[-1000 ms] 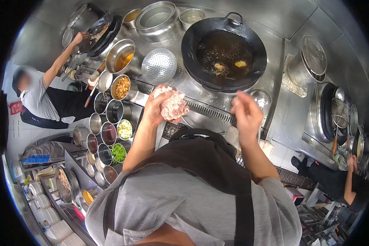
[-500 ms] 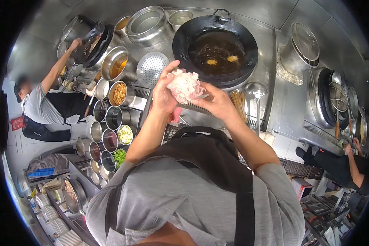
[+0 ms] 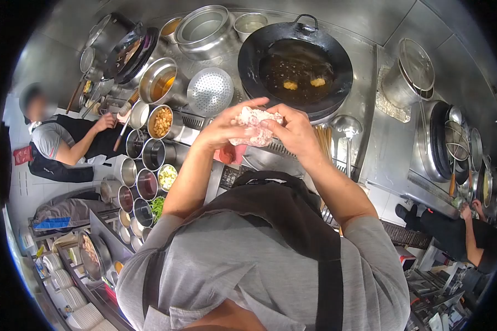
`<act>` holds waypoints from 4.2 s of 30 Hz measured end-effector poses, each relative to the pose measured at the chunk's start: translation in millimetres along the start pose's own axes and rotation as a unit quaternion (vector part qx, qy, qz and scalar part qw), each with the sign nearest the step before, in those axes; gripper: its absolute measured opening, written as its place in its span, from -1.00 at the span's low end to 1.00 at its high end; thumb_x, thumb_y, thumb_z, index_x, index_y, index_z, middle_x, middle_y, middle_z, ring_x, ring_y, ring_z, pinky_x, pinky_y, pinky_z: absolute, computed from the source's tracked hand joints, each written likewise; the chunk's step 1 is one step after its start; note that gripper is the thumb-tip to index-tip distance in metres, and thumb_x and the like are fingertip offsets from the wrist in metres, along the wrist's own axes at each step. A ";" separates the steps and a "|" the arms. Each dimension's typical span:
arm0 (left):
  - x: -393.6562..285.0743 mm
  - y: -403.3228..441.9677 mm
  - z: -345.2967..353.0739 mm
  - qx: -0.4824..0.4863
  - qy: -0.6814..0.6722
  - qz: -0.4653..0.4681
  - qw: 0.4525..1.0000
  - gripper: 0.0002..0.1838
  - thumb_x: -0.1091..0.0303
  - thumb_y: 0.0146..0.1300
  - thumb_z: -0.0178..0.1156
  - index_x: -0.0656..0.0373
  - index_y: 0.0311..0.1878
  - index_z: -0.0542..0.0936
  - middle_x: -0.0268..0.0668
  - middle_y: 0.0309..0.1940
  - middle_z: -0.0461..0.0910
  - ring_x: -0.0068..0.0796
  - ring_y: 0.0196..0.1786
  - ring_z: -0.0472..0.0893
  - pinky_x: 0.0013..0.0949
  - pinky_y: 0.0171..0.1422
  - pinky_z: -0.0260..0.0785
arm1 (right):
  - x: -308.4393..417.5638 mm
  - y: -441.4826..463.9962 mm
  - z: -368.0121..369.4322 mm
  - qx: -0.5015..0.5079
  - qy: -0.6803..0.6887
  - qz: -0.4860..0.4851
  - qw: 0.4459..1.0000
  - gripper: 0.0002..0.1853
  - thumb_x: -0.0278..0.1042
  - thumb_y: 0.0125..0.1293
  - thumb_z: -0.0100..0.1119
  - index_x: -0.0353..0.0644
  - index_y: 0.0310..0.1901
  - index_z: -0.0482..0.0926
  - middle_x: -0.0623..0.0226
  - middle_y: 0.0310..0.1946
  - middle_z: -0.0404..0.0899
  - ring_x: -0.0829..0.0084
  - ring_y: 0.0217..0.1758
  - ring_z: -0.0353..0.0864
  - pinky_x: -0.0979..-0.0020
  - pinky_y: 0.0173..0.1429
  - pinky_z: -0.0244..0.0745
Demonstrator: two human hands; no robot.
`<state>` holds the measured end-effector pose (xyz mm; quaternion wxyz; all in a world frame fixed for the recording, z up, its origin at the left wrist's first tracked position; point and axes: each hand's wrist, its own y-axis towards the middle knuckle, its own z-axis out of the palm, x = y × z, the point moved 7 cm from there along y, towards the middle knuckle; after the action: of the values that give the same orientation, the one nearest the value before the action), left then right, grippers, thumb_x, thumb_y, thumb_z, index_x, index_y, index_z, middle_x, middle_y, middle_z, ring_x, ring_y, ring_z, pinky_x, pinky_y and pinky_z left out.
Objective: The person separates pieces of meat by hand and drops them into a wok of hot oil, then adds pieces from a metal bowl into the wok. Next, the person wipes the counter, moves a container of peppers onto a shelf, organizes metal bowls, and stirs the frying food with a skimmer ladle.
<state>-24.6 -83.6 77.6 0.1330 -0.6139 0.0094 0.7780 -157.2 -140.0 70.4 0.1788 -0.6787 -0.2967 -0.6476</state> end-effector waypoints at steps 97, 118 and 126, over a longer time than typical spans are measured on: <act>86.8 -43.6 -82.2 -0.249 -0.280 -0.001 0.927 -0.77 0.53 0.14 0.14 0.32 -0.10 0.51 -0.15 -0.31 0.62 -0.29 -0.29 0.66 -0.26 -0.17 0.57 | -107.3 15.4 -119.4 -0.182 -0.129 0.193 0.955 -0.52 -0.29 0.26 0.17 -0.34 0.17 0.41 0.27 -0.37 0.66 0.55 -0.27 0.63 0.51 -0.28 0.51; 101.8 -90.6 -112.1 -0.287 -0.320 0.017 0.902 -0.71 0.37 0.21 0.07 0.30 -0.03 0.48 -0.02 -0.21 0.62 -0.16 -0.18 0.66 -0.16 -0.07 0.56 | -96.4 -132.7 -79.4 -0.193 -0.260 0.152 0.934 -0.83 -0.38 0.19 0.25 -0.30 -0.25 0.64 0.18 -0.44 0.64 0.41 -0.46 0.62 0.41 -0.32 0.49; 104.3 -69.4 -83.9 -0.250 -0.383 -0.042 0.888 -0.63 0.23 0.24 0.10 0.26 0.02 0.47 -0.08 -0.13 0.60 -0.16 -0.10 0.62 -0.09 -0.01 0.51 | -211.5 -83.2 -36.7 -0.045 -0.420 0.114 0.899 -0.87 -0.36 0.18 0.14 -0.23 -0.34 0.60 0.10 -0.37 0.61 0.07 -0.27 0.62 0.17 -0.20 0.50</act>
<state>48.5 -11.2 -32.7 0.0011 -0.2811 -0.2633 0.9229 -235.2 -135.9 -146.1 0.0794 -0.9239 -0.2357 -0.2907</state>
